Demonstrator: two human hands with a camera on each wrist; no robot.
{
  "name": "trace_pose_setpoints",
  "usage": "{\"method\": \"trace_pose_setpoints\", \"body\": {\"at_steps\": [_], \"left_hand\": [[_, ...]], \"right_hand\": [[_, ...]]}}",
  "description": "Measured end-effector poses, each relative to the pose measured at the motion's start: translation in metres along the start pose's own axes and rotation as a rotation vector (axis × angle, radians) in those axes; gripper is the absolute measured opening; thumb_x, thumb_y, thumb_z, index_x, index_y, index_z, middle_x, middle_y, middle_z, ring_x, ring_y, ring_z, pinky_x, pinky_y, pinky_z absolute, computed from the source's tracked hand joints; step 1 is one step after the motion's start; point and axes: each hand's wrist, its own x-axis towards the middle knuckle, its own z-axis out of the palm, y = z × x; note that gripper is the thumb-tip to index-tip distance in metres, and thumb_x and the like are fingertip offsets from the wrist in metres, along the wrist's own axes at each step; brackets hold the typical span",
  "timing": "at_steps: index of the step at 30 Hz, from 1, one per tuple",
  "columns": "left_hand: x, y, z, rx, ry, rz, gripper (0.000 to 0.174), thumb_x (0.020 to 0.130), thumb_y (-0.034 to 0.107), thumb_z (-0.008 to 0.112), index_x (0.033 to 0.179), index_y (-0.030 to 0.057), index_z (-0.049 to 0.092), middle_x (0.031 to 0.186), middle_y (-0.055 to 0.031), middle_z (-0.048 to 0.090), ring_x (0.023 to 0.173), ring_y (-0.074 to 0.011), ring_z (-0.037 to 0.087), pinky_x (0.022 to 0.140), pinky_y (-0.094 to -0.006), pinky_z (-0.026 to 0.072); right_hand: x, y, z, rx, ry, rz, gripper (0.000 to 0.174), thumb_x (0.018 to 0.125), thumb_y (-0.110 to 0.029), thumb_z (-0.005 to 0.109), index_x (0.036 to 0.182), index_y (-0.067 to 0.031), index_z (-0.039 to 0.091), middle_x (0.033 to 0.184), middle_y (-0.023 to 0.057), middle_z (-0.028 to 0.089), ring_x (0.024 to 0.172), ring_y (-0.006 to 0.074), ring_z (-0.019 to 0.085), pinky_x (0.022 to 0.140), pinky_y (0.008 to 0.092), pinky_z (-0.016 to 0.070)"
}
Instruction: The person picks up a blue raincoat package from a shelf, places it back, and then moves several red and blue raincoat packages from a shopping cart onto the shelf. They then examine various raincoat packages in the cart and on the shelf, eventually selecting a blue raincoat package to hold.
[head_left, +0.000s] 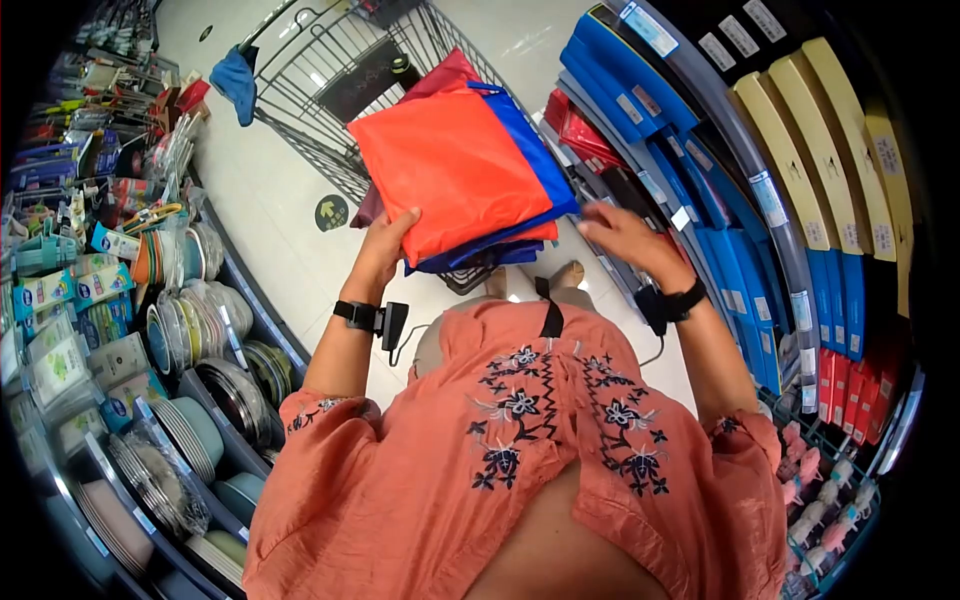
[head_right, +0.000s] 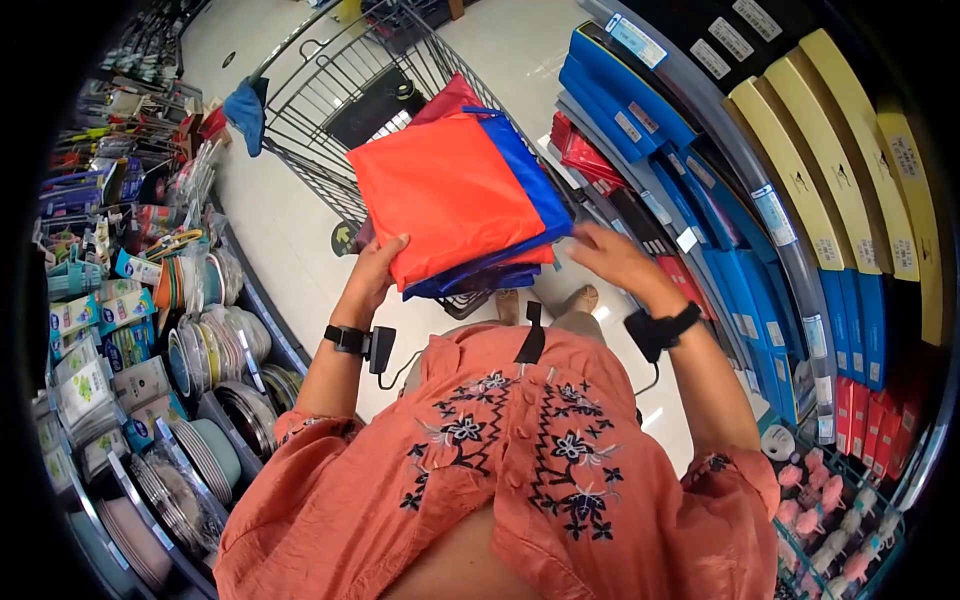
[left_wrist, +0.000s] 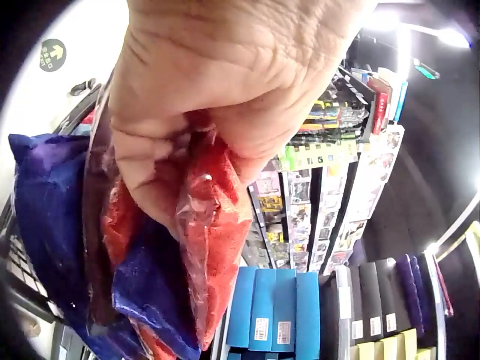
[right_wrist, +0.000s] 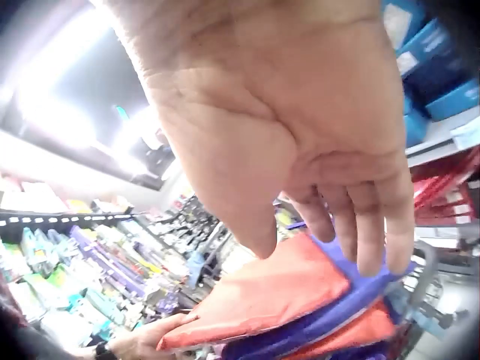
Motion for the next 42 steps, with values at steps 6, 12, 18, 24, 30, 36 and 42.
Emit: {"method": "trace_pose_setpoints", "body": {"at_steps": [6, 12, 18, 24, 30, 36, 42], "left_hand": [[-0.013, 0.043, 0.027, -0.055, 0.012, 0.121, 0.041, 0.089, 0.021, 0.067, 0.123, 0.0000, 0.056, 0.110, -0.0078, 0.067, 0.083, -0.0119, 0.067, 0.051, -0.0196, 0.0467], [-0.046, 0.102, 0.083, -0.091, -0.030, 0.261, 0.031, 0.097, 0.024, 0.058, 0.116, -0.0008, 0.059, 0.099, -0.0074, 0.067, 0.078, -0.0120, 0.064, 0.068, -0.0253, 0.0510], [-0.033, 0.113, 0.075, 0.092, -0.087, 0.358, 0.046, 0.101, 0.041, 0.050, 0.119, 0.0001, 0.056, 0.112, -0.0119, 0.063, 0.096, -0.0180, 0.062, 0.081, -0.0319, 0.0512], [0.012, 0.037, 0.052, -0.020, -0.083, -0.076, 0.077, 0.094, 0.059, 0.055, 0.136, -0.0038, 0.043, 0.131, -0.0239, 0.054, 0.116, -0.0363, 0.059, 0.093, -0.0478, 0.0518], [0.004, 0.037, 0.112, -0.586, -0.480, 0.023, 0.061, 0.101, 0.046, 0.048, 0.145, 0.0047, 0.036, 0.139, -0.0134, 0.052, 0.125, -0.0286, 0.055, 0.102, -0.0476, 0.0482], [-0.002, 0.070, 0.117, -0.620, -0.436, 0.172, 0.045, 0.102, 0.031, 0.053, 0.138, 0.0062, 0.043, 0.131, -0.0106, 0.059, 0.118, -0.0244, 0.061, 0.099, -0.0437, 0.0527], [-0.021, 0.118, 0.130, -0.526, -0.465, 0.356, 0.039, 0.103, 0.027, 0.052, 0.135, 0.0044, 0.046, 0.125, -0.0099, 0.062, 0.114, -0.0228, 0.063, 0.096, -0.0415, 0.0541]], "right_hand": [[0.039, -0.100, 0.056, -0.413, 0.109, -0.539, 0.073, 0.081, -0.035, 0.076, 0.136, 0.0025, 0.047, 0.132, 0.0277, 0.054, 0.120, 0.0371, 0.056, 0.100, 0.0414, 0.0456], [0.052, -0.136, 0.100, -0.422, 0.341, -0.648, 0.068, 0.076, -0.013, 0.074, 0.137, 0.0002, 0.048, 0.133, 0.0244, 0.054, 0.119, 0.0410, 0.055, 0.099, 0.0441, 0.0465], [0.055, -0.152, 0.057, 0.151, 0.291, -0.437, 0.047, 0.088, -0.010, 0.064, 0.133, -0.0021, 0.053, 0.108, 0.0178, 0.069, 0.097, 0.0252, 0.068, 0.084, 0.0382, 0.0517], [0.053, -0.133, 0.017, 0.764, 0.285, -0.279, 0.035, 0.092, -0.014, 0.062, 0.123, 0.0021, 0.056, 0.108, 0.0085, 0.064, 0.096, 0.0170, 0.063, 0.085, 0.0336, 0.0519], [0.028, -0.145, 0.005, 1.071, 0.202, -0.318, 0.046, 0.092, -0.011, 0.064, 0.133, 0.0023, 0.048, 0.121, 0.0123, 0.062, 0.108, 0.0235, 0.064, 0.094, 0.0399, 0.0544], [0.005, -0.157, -0.012, 1.087, 0.182, -0.379, 0.045, 0.090, -0.009, 0.065, 0.132, -0.0005, 0.051, 0.122, 0.0108, 0.062, 0.107, 0.0212, 0.064, 0.097, 0.0393, 0.0525], [-0.016, -0.175, -0.031, 1.069, 0.127, -0.477, 0.036, 0.093, -0.016, 0.064, 0.125, -0.0007, 0.058, 0.114, 0.0097, 0.067, 0.104, 0.0204, 0.066, 0.090, 0.0360, 0.0551]]}}
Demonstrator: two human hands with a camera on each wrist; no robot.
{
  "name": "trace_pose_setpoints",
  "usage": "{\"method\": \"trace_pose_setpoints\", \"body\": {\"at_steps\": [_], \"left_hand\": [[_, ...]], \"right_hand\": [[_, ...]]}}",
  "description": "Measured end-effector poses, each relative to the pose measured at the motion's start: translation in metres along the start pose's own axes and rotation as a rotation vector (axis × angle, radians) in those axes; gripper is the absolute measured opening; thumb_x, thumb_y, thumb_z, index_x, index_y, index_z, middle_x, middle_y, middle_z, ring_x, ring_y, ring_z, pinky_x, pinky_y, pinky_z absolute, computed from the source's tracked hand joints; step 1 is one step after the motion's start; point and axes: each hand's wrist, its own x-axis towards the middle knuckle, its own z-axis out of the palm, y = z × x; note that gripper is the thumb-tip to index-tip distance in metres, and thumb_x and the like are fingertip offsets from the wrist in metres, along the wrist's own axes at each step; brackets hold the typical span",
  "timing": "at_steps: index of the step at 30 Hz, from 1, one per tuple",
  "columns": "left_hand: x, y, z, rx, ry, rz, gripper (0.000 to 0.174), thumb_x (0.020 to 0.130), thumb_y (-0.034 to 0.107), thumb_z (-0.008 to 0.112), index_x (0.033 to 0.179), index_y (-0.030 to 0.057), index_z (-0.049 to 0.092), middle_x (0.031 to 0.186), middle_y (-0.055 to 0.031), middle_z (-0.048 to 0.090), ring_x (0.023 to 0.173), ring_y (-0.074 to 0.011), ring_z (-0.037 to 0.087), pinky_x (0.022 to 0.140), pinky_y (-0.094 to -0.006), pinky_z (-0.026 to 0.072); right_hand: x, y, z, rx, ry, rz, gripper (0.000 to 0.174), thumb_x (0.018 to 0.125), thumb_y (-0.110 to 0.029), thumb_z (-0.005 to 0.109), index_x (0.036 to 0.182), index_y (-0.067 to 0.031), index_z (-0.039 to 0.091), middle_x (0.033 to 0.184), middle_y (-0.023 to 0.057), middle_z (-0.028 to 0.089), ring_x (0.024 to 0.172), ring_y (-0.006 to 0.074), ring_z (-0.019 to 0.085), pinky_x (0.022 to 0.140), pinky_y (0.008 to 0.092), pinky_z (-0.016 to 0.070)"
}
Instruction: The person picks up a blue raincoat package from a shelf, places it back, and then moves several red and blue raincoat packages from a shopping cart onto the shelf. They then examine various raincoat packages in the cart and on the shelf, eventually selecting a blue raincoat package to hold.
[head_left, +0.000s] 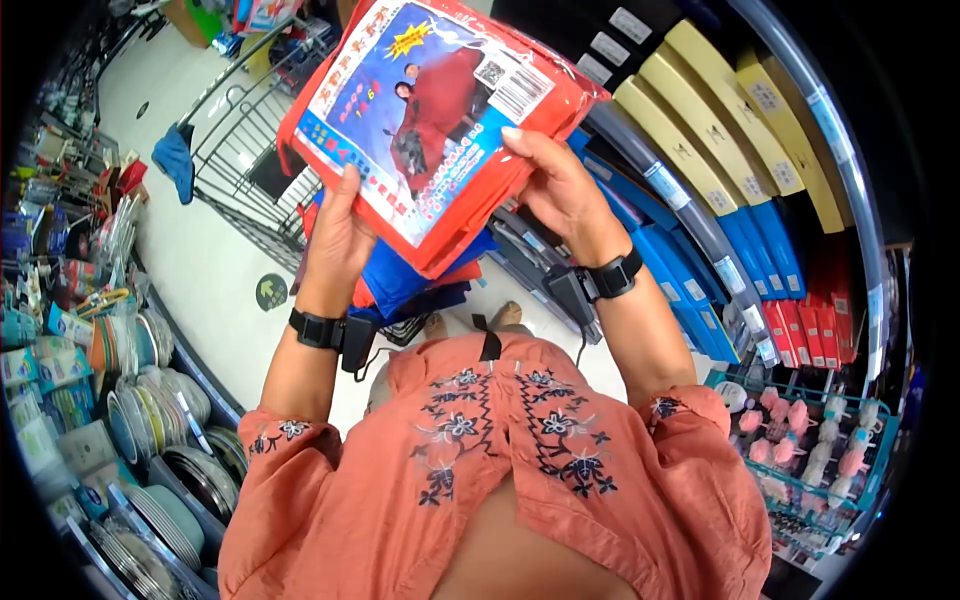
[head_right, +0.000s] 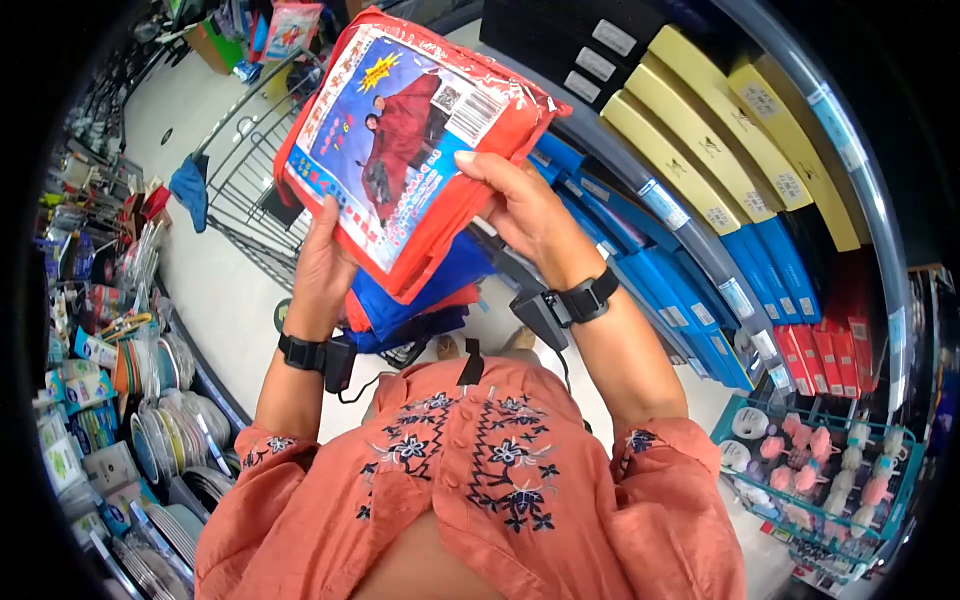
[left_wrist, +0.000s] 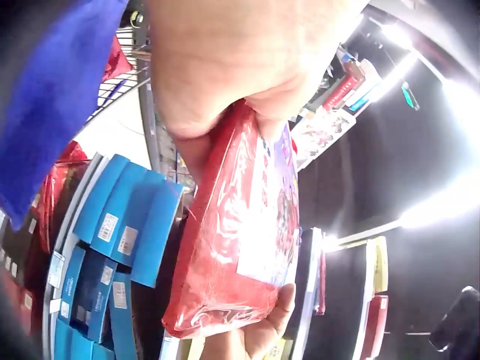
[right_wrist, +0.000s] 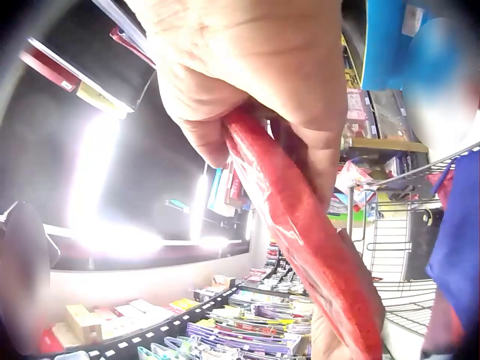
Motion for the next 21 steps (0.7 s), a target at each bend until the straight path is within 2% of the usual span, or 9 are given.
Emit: {"method": "trace_pose_setpoints", "body": {"at_steps": [4, 6, 8, 10, 11, 12, 14, 16, 21], "left_hand": [[0.007, 0.016, 0.000, 0.099, -0.006, 0.012, 0.043, 0.103, 0.021, 0.051, 0.141, 0.0037, 0.040, 0.133, -0.0090, 0.056, 0.120, -0.0218, 0.058, 0.102, -0.0392, 0.0482], [0.011, 0.024, 0.029, 0.085, -0.023, 0.130, 0.046, 0.103, 0.019, 0.051, 0.144, 0.0038, 0.038, 0.140, -0.0109, 0.051, 0.128, -0.0238, 0.052, 0.109, -0.0420, 0.0411], [0.012, 0.037, 0.052, 0.107, -0.137, 0.191, 0.049, 0.103, 0.019, 0.051, 0.147, 0.0038, 0.034, 0.144, -0.0114, 0.048, 0.130, -0.0248, 0.049, 0.111, -0.0420, 0.0393], [0.023, 0.048, 0.063, 0.144, -0.146, 0.223, 0.049, 0.102, 0.019, 0.052, 0.146, 0.0042, 0.036, 0.142, -0.0114, 0.049, 0.128, -0.0245, 0.051, 0.110, -0.0416, 0.0404], [0.025, 0.056, 0.074, 0.158, -0.176, 0.217, 0.049, 0.102, 0.019, 0.053, 0.145, 0.0036, 0.036, 0.141, -0.0114, 0.050, 0.128, -0.0236, 0.051, 0.109, -0.0407, 0.0410], [0.026, 0.063, 0.094, 0.180, -0.211, 0.242, 0.048, 0.101, 0.022, 0.055, 0.142, 0.0045, 0.040, 0.132, -0.0089, 0.056, 0.117, -0.0208, 0.058, 0.098, -0.0370, 0.0497], [0.034, 0.077, 0.122, 0.184, -0.282, 0.242, 0.047, 0.100, 0.023, 0.056, 0.140, 0.0024, 0.041, 0.128, -0.0105, 0.058, 0.112, -0.0210, 0.062, 0.095, -0.0364, 0.0525], [0.046, 0.089, 0.149, 0.226, -0.346, 0.258, 0.046, 0.101, 0.023, 0.056, 0.139, 0.0013, 0.042, 0.128, -0.0121, 0.059, 0.111, -0.0209, 0.063, 0.094, -0.0363, 0.0536], [0.096, 0.114, 0.220, 0.256, -0.497, 0.225, 0.040, 0.101, 0.020, 0.054, 0.135, 0.0007, 0.045, 0.126, -0.0138, 0.061, 0.106, -0.0214, 0.066, 0.089, -0.0366, 0.0573]], "right_hand": [[-0.012, -0.024, -0.001, 0.020, -0.128, 0.079, 0.037, 0.093, -0.021, 0.065, 0.124, -0.0022, 0.058, 0.114, 0.0070, 0.068, 0.094, 0.0182, 0.068, 0.082, 0.0324, 0.0553], [-0.018, -0.036, 0.017, -0.087, -0.015, -0.108, 0.049, 0.090, -0.028, 0.069, 0.129, -0.0039, 0.054, 0.117, 0.0072, 0.066, 0.099, 0.0171, 0.066, 0.087, 0.0341, 0.0540], [-0.027, -0.059, 0.020, -0.266, -0.062, -0.128, 0.060, 0.086, -0.035, 0.072, 0.133, -0.0051, 0.050, 0.118, 0.0078, 0.064, 0.104, 0.0170, 0.064, 0.089, 0.0343, 0.0521], [-0.032, -0.076, 0.030, -0.430, -0.050, -0.322, 0.067, 0.083, -0.041, 0.074, 0.134, -0.0054, 0.049, 0.118, 0.0081, 0.064, 0.104, 0.0168, 0.063, 0.083, 0.0321, 0.0537], [-0.040, -0.090, 0.039, -0.484, -0.035, -0.363, 0.065, 0.083, -0.041, 0.074, 0.131, -0.0052, 0.050, 0.113, 0.0081, 0.065, 0.096, 0.0160, 0.064, 0.069, 0.0282, 0.0546], [-0.046, -0.100, 0.038, -0.521, -0.037, -0.326, 0.064, 0.083, -0.041, 0.073, 0.131, -0.0050, 0.049, 0.111, 0.0083, 0.065, 0.093, 0.0156, 0.065, 0.065, 0.0277, 0.0538], [-0.059, -0.122, 0.036, -0.598, -0.041, -0.245, 0.062, 0.084, -0.040, 0.073, 0.129, -0.0045, 0.049, 0.108, 0.0088, 0.065, 0.088, 0.0148, 0.065, 0.056, 0.0266, 0.0523], [-0.071, -0.143, 0.052, -0.564, -0.073, -0.311, 0.061, 0.086, -0.041, 0.069, 0.126, -0.0012, 0.047, 0.092, 0.0131, 0.067, 0.069, 0.0179, 0.067, 0.050, 0.0283, 0.0531], [-0.076, -0.182, 0.063, -0.461, -0.037, -0.522, 0.043, 0.094, -0.030, 0.060, 0.119, 0.0038, 0.051, 0.088, 0.0157, 0.069, 0.068, 0.0211, 0.069, 0.056, 0.0315, 0.0573]]}}
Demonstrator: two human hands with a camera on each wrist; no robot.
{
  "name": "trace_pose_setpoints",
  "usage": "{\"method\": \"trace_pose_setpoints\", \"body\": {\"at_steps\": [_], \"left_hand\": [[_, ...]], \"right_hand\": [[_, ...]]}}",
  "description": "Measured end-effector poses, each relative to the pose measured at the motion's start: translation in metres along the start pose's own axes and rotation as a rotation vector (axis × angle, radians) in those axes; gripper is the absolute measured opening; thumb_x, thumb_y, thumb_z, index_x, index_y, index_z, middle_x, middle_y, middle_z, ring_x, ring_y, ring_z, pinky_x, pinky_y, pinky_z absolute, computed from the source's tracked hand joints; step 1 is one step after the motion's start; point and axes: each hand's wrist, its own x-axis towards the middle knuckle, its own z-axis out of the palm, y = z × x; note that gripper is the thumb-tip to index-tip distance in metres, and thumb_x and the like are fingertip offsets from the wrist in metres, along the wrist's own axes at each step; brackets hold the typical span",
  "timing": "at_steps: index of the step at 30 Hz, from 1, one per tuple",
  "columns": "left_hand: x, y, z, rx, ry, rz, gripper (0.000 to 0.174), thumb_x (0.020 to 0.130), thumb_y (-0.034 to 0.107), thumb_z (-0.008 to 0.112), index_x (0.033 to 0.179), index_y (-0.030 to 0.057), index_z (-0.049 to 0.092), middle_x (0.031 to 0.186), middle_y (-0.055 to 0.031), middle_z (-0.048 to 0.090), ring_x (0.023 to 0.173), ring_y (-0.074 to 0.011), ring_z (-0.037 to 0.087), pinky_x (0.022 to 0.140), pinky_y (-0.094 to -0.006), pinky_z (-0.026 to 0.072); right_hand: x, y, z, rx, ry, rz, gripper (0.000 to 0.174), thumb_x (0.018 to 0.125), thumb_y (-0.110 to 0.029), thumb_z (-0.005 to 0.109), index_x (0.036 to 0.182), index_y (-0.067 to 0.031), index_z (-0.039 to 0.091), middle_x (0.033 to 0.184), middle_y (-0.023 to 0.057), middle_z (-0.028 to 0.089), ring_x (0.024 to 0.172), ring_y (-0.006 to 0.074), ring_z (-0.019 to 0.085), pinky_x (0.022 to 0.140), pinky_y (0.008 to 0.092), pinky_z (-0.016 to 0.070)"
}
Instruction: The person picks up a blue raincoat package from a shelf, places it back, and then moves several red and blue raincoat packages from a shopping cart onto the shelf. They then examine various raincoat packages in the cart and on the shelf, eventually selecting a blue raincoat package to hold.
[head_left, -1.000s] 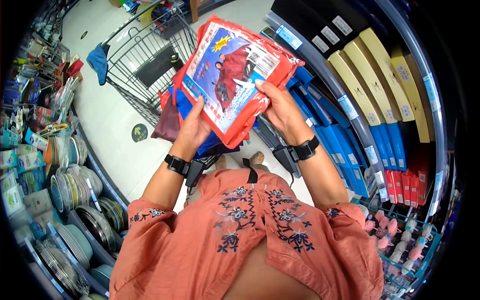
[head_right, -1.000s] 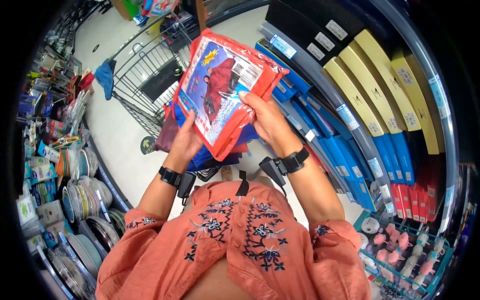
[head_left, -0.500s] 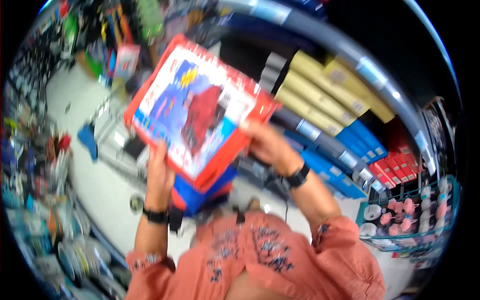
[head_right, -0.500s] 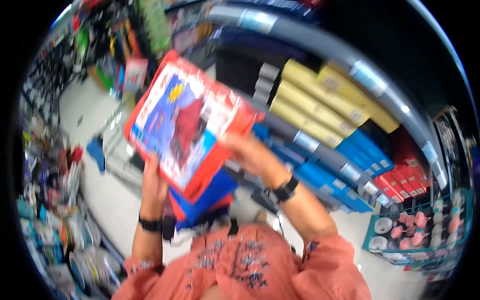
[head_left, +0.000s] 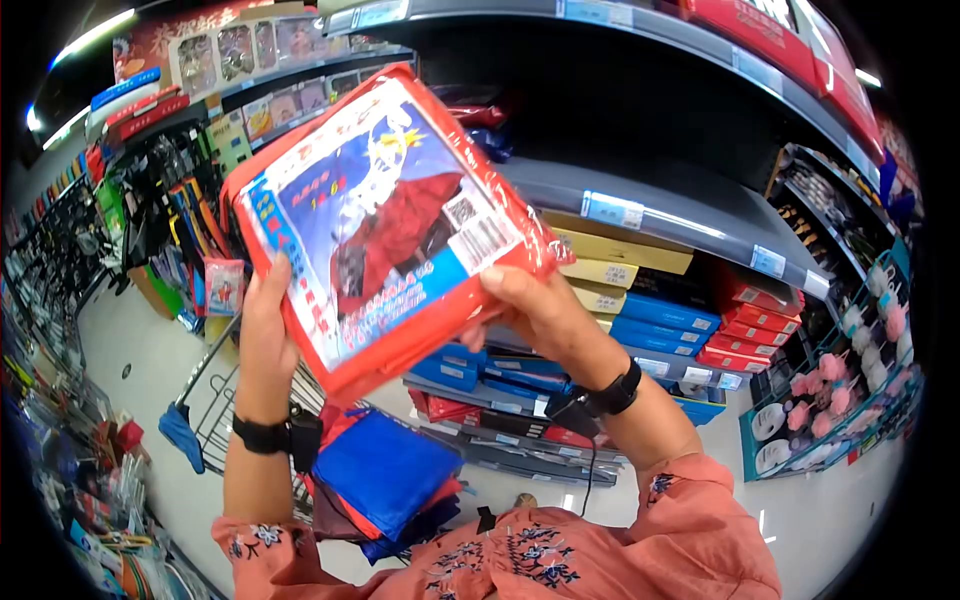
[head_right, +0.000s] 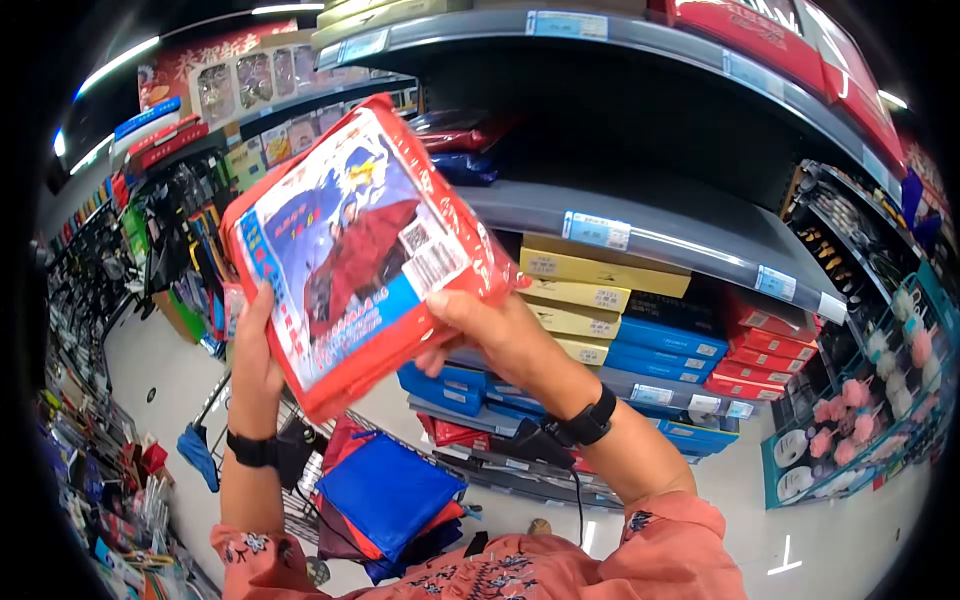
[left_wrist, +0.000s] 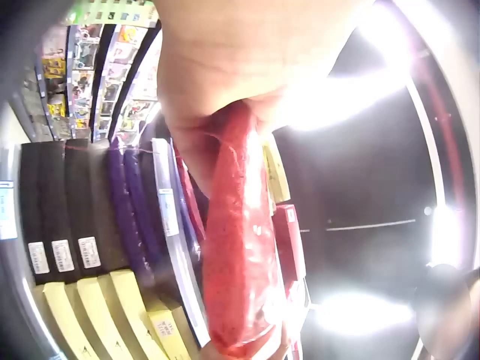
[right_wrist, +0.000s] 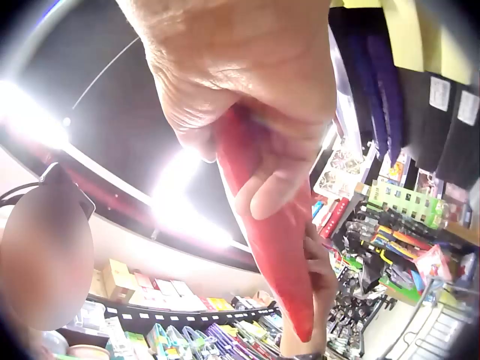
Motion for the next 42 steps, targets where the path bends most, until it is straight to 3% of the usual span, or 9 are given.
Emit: {"method": "trace_pose_setpoints", "body": {"at_steps": [7, 9, 12, 15, 24, 31, 33, 39, 42], "left_hand": [[0.166, 0.033, 0.040, -0.020, -0.358, -0.202, 0.041, 0.101, 0.026, 0.056, 0.129, -0.0033, 0.050, 0.122, -0.0163, 0.063, 0.107, -0.0250, 0.066, 0.091, -0.0405, 0.0574], [0.225, 0.033, 0.036, 0.050, -0.427, -0.026, 0.047, 0.102, 0.033, 0.054, 0.130, -0.0041, 0.049, 0.119, -0.0155, 0.064, 0.106, -0.0236, 0.065, 0.089, -0.0389, 0.0576], [0.217, 0.026, 0.053, 0.405, -0.308, -0.166, 0.073, 0.098, 0.047, 0.055, 0.144, -0.0054, 0.033, 0.141, -0.0288, 0.044, 0.122, -0.0306, 0.055, 0.093, -0.0402, 0.0544], [0.185, 0.001, 0.058, 0.773, -0.219, -0.043, 0.089, 0.091, 0.052, 0.064, 0.150, -0.0024, 0.027, 0.145, -0.0242, 0.042, 0.122, -0.0334, 0.055, 0.087, -0.0400, 0.0545], [0.207, -0.032, 0.036, 1.513, -0.166, 0.939, 0.034, 0.091, 0.025, 0.067, 0.121, 0.0089, 0.065, 0.106, -0.0174, 0.062, 0.097, -0.0332, 0.062, 0.085, -0.0390, 0.0497], [0.249, -0.027, 0.040, 1.586, -0.070, 1.010, 0.013, 0.092, 0.019, 0.061, 0.097, 0.0082, 0.067, 0.091, -0.0188, 0.062, 0.086, -0.0399, 0.062, 0.076, -0.0486, 0.0496], [0.266, -0.026, 0.037, 1.624, -0.039, 0.941, 0.017, 0.093, 0.019, 0.058, 0.100, 0.0069, 0.067, 0.093, -0.0206, 0.062, 0.088, -0.0419, 0.062, 0.078, -0.0499, 0.0494], [0.299, -0.039, 0.025, 1.815, -0.028, 0.598, 0.028, 0.094, 0.025, 0.054, 0.109, 0.0050, 0.067, 0.109, -0.0235, 0.064, 0.101, -0.0432, 0.062, 0.087, -0.0488, 0.0499], [0.288, -0.048, 0.015, 1.668, -0.056, 0.680, 0.035, 0.094, 0.027, 0.055, 0.117, 0.0015, 0.063, 0.116, -0.0268, 0.061, 0.111, -0.0429, 0.058, 0.094, -0.0458, 0.0472]], "right_hand": [[0.069, -0.031, -0.021, 0.118, 0.283, -0.225, 0.025, 0.097, -0.014, 0.049, 0.115, 0.0034, 0.056, 0.099, 0.0166, 0.069, 0.085, 0.0242, 0.070, 0.078, 0.0408, 0.0599], [0.106, -0.032, -0.043, 0.141, 0.316, -0.327, 0.023, 0.098, -0.011, 0.047, 0.112, 0.0052, 0.056, 0.102, 0.0184, 0.067, 0.092, 0.0262, 0.069, 0.085, 0.0438, 0.0592], [0.157, -0.024, -0.078, 0.277, 0.404, -0.254, 0.026, 0.098, -0.012, 0.047, 0.115, 0.0075, 0.048, 0.107, 0.0224, 0.062, 0.091, 0.0323, 0.069, 0.083, 0.0456, 0.0609], [0.173, -0.026, -0.076, 0.318, 0.463, -0.283, 0.028, 0.100, -0.016, 0.049, 0.114, 0.0083, 0.046, 0.112, 0.0246, 0.059, 0.094, 0.0359, 0.068, 0.084, 0.0472, 0.0606], [0.134, -0.045, -0.088, 0.047, 0.307, -0.166, 0.035, 0.098, -0.027, 0.058, 0.116, 0.0028, 0.054, 0.112, 0.0208, 0.064, 0.095, 0.0344, 0.069, 0.074, 0.0430, 0.0601], [0.123, -0.075, -0.094, -0.604, 0.417, -0.299, 0.044, 0.097, -0.020, 0.057, 0.132, 0.0045, 0.050, 0.118, 0.0185, 0.062, 0.097, 0.0253, 0.068, 0.077, 0.0313, 0.0578], [0.154, -0.064, -0.118, -1.046, 0.478, -0.499, 0.037, 0.091, -0.018, 0.056, 0.122, 0.0019, 0.062, 0.109, 0.0216, 0.069, 0.098, 0.0323, 0.068, 0.085, 0.0384, 0.0535], [0.186, -0.065, -0.115, -1.360, 0.527, -0.292, 0.038, 0.092, -0.026, 0.054, 0.121, -0.0037, 0.065, 0.112, 0.0246, 0.067, 0.107, 0.0399, 0.063, 0.095, 0.0437, 0.0484], [0.178, -0.060, -0.120, -1.431, 0.520, -0.215, 0.039, 0.092, -0.030, 0.055, 0.124, -0.0102, 0.065, 0.114, 0.0215, 0.067, 0.109, 0.0389, 0.063, 0.096, 0.0437, 0.0480]]}}
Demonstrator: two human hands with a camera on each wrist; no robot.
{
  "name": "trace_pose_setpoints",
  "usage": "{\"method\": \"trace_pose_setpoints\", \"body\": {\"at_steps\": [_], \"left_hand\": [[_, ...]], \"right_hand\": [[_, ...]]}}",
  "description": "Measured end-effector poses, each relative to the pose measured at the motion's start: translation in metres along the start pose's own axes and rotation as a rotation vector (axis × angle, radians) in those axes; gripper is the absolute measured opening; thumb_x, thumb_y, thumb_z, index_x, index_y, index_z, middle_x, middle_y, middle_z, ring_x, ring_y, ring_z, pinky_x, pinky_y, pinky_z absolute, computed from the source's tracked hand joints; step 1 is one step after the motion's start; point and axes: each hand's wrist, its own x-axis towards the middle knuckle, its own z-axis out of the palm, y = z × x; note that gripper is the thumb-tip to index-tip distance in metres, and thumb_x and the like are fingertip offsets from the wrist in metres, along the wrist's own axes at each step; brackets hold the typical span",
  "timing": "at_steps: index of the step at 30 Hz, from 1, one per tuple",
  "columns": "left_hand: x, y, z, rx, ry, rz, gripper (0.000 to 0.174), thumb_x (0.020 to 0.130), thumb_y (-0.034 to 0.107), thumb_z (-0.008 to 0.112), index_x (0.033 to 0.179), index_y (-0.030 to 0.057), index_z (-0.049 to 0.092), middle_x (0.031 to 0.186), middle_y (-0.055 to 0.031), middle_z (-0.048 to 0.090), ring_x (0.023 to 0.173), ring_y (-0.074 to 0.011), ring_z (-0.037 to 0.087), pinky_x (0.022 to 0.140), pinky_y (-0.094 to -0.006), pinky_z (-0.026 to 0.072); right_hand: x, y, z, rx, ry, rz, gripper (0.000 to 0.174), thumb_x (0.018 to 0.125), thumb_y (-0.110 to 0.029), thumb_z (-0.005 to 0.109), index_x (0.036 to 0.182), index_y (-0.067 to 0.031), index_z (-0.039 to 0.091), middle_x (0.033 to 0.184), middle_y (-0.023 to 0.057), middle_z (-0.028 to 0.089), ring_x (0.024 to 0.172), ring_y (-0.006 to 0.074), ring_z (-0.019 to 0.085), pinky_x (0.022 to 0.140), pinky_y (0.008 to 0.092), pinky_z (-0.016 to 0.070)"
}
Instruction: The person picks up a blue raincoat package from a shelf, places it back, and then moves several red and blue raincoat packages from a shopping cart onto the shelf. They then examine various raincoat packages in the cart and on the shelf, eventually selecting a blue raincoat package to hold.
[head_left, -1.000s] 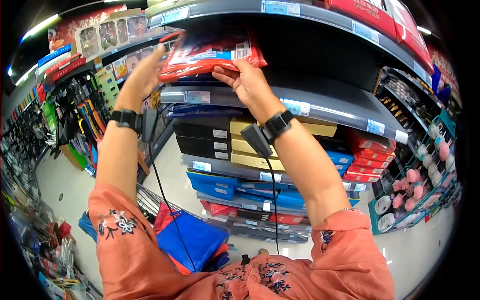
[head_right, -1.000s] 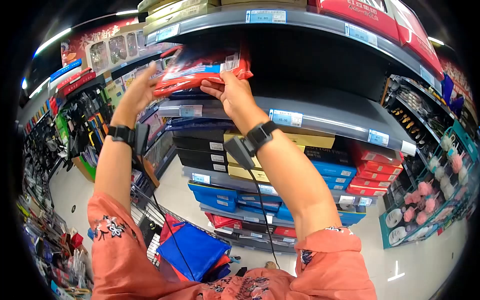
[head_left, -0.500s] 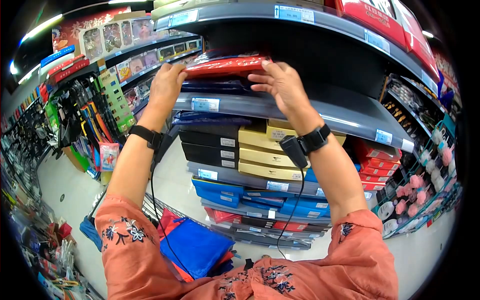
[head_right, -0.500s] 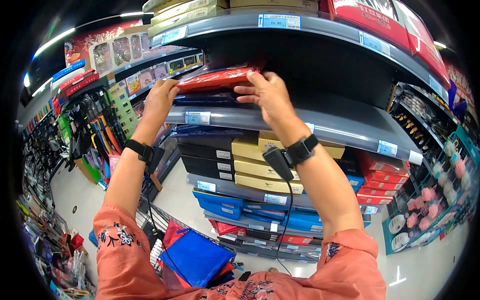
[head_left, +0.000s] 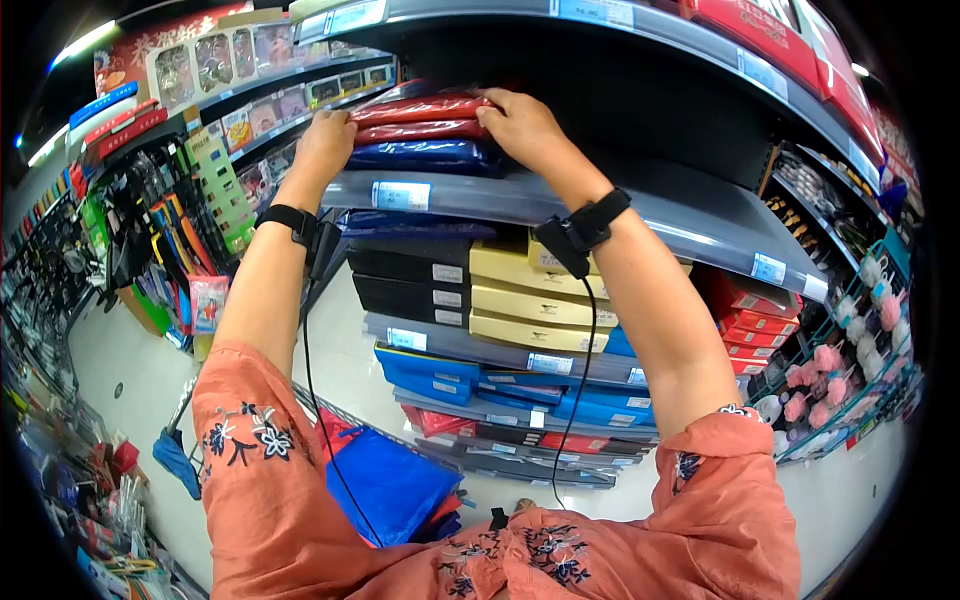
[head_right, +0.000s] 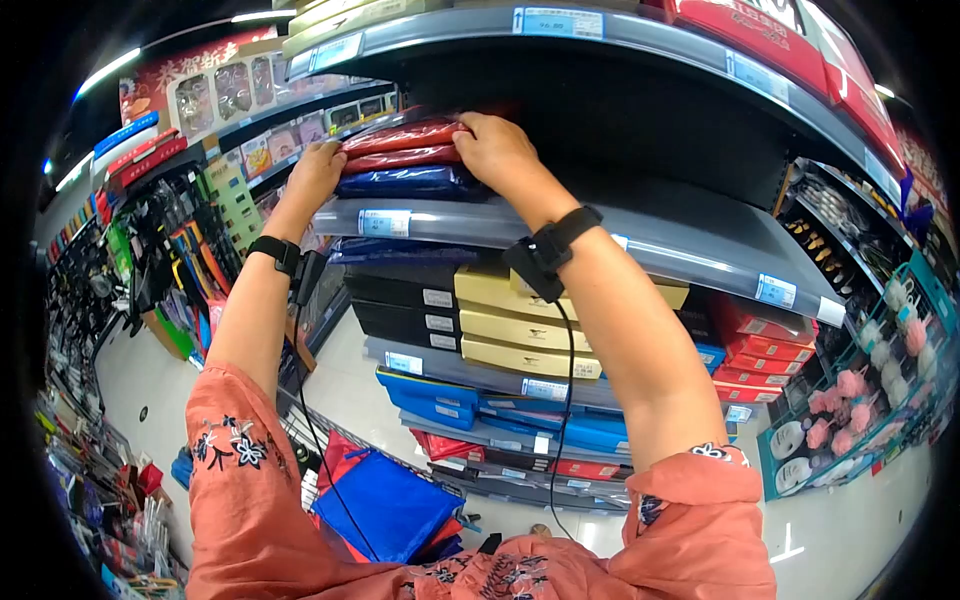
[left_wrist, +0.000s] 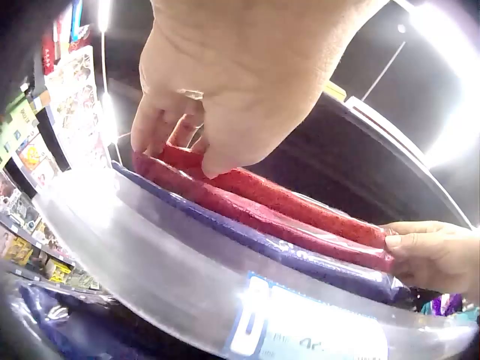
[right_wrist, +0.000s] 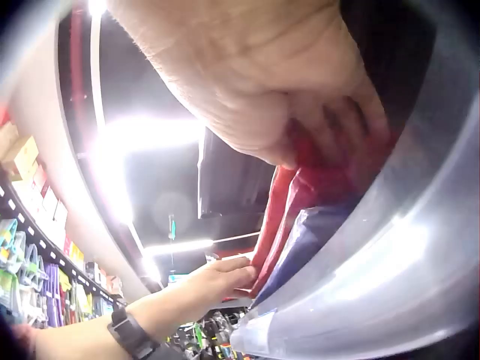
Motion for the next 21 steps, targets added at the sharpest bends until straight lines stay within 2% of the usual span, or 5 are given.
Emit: {"method": "trace_pose_setpoints", "body": {"at_steps": [7, 11, 14, 19, 21], "left_hand": [[-0.059, 0.006, -0.031, -0.194, 0.107, 0.111, 0.046, 0.092, 0.032, 0.063, 0.126, 0.0013, 0.059, 0.123, -0.0263, 0.059, 0.114, -0.0425, 0.056, 0.097, -0.0454, 0.0463], [-0.139, 0.046, -0.092, -0.485, -0.070, -0.065, 0.042, 0.098, 0.030, 0.060, 0.129, 0.0025, 0.058, 0.118, -0.0121, 0.065, 0.108, -0.0214, 0.061, 0.094, -0.0307, 0.0462], [-0.210, 0.107, -0.146, -0.729, -0.150, -0.518, 0.029, 0.101, 0.020, 0.055, 0.120, -0.0012, 0.056, 0.088, -0.0039, 0.062, 0.067, -0.0120, 0.061, 0.062, -0.0267, 0.0494], [-0.345, 0.026, -0.161, -0.557, -0.263, -0.569, 0.040, 0.101, 0.032, 0.055, 0.126, 0.0006, 0.060, 0.116, -0.0090, 0.066, 0.106, -0.0185, 0.062, 0.093, -0.0298, 0.0457], [-0.393, 0.032, -0.175, -0.549, -0.211, -0.862, 0.042, 0.100, 0.033, 0.055, 0.126, 0.0009, 0.061, 0.112, -0.0088, 0.068, 0.103, -0.0172, 0.064, 0.088, -0.0280, 0.0467]], "right_hand": [[-0.053, -0.015, 0.000, 0.043, 0.269, -0.356, 0.048, 0.092, -0.023, 0.064, 0.133, -0.0014, 0.053, 0.119, 0.0235, 0.062, 0.112, 0.0331, 0.061, 0.095, 0.0364, 0.0480], [-0.129, -0.053, 0.006, 0.537, 0.165, -0.471, 0.026, 0.095, -0.013, 0.060, 0.117, 0.0005, 0.060, 0.109, 0.0116, 0.065, 0.100, 0.0201, 0.065, 0.090, 0.0318, 0.0507], [-0.188, -0.060, 0.037, 0.948, -0.229, -0.049, 0.025, 0.098, -0.003, 0.054, 0.122, 0.0022, 0.055, 0.113, 0.0061, 0.061, 0.106, 0.0129, 0.058, 0.097, 0.0274, 0.0452], [-0.268, -0.026, 0.117, 0.935, -0.640, 0.147, 0.029, 0.099, -0.016, 0.054, 0.118, 0.0042, 0.060, 0.109, 0.0124, 0.067, 0.098, 0.0173, 0.066, 0.089, 0.0287, 0.0519], [-0.297, -0.019, 0.149, 0.936, -0.756, 0.304, 0.027, 0.098, -0.015, 0.054, 0.116, 0.0039, 0.061, 0.105, 0.0121, 0.068, 0.095, 0.0165, 0.067, 0.086, 0.0283, 0.0525]]}}
